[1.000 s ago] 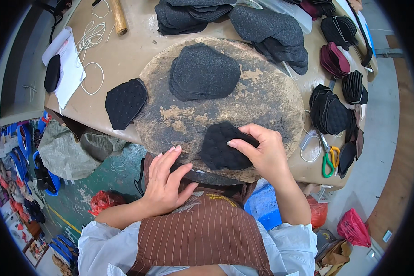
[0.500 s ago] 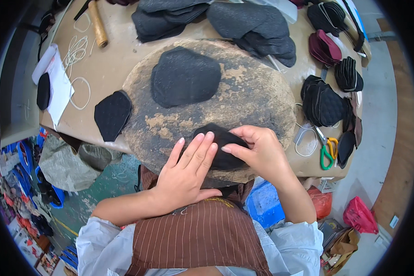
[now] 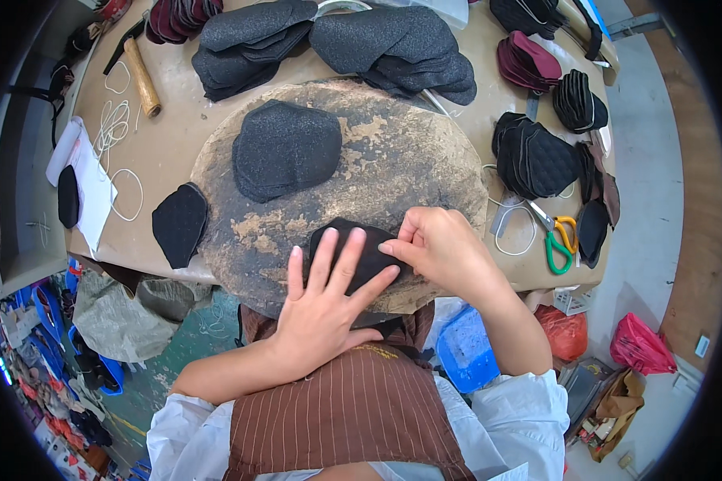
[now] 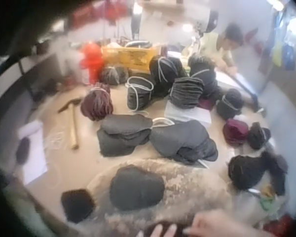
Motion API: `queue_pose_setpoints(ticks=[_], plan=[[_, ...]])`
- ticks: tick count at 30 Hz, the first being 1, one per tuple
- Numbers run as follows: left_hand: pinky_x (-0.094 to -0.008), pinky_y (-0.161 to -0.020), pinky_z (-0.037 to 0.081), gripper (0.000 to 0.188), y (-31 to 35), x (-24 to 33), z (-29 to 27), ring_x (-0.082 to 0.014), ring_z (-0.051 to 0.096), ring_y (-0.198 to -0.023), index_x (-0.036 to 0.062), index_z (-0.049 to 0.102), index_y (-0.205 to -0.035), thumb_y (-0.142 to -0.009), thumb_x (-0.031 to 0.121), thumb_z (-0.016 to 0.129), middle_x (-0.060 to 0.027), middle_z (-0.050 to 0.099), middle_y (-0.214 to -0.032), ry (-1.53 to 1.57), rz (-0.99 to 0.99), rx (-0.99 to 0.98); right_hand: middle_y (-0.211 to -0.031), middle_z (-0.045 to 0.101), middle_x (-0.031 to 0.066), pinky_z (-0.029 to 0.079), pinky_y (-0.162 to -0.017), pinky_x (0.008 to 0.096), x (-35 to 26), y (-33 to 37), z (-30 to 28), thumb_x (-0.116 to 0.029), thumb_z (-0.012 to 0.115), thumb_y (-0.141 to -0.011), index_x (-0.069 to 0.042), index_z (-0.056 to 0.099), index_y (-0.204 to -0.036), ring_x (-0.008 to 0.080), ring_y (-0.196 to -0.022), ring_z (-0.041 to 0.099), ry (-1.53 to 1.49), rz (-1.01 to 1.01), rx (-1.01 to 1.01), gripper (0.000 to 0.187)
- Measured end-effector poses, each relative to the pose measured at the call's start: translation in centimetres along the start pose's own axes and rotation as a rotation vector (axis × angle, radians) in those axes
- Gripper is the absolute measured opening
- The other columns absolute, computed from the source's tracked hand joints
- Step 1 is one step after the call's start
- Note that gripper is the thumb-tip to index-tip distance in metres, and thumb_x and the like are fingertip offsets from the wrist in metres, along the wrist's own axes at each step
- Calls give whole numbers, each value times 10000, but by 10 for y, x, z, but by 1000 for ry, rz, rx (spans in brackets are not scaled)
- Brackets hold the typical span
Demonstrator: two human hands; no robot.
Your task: The person repeatedly picks up small black fabric pieces from a table and stacks them on a large circular wooden board. The person handles the pieces one at a time, aligning them into a neat pile. The workspace contains sewing supplies, including scissors, thread, and other fabric pieces.
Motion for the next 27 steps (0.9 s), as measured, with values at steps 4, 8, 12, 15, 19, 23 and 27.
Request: queue_pose_setpoints(ticks=[4,8,12,15,19,23,27], plan=[[-534,-1102,200,838,27,8,17,-287,273,-1403,134,434,-1409,-697,473,717,-143,308,-1514,-22,104,7,-546,576,90,429,-485,329,-1,5,1,-219,757,-779,2,615,-739,161,-480,554,58,-86,119,266],[-482,-1120,211,697,50,6,14,-225,361,-1369,48,492,-1347,-760,361,699,-123,383,-1480,-127,202,55,-556,574,83,430,-487,321,4,10,7,-205,757,-779,-1,614,-743,166,-483,552,24,-82,180,252],[-427,-1079,331,624,55,-17,0,-218,453,-1305,26,521,-1304,-763,234,750,-129,404,-1464,430,268,119,-736,632,92,461,-539,303,3,21,8,-127,763,-768,-5,594,-730,153,-570,593,-33,-256,286,212],[-386,-1016,413,717,49,-46,-48,-244,589,-1141,0,444,-1349,-724,75,788,-158,612,-1218,611,-103,636,-868,644,86,493,-599,284,-12,35,6,-72,766,-764,-17,581,-773,137,-669,627,-152,-640,331,193],[-314,-910,469,689,27,-49,-36,-178,601,-1015,-5,429,-1349,-745,4,759,-110,622,-1093,1341,-267,583,-872,656,53,513,-639,255,-24,52,27,-50,759,-781,-39,566,-895,114,-742,646,-631,-543,72,225],[-223,-824,472,574,49,-87,-60,-89,558,-949,-5,449,-1325,-802,-29,683,-70,575,-1058,1055,-403,674,-803,649,18,499,-618,230,-9,47,11,-51,741,-806,-30,574,-973,71,-718,636,-488,-446,166,237],[-304,-932,457,511,91,-183,-80,-190,565,-1086,35,483,-1331,-843,-37,617,-109,581,-1176,1001,-602,1023,-948,658,81,497,-745,274,48,40,-83,-38,704,-802,-19,621,-1036,143,-839,633,2,-370,807,250]])
Point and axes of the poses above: each hand's wrist, its own y-axis away from the middle knuckle, its own z-axis out of the palm, x = y × z, the point moved 5 cm from there along -y, towards the middle knuckle
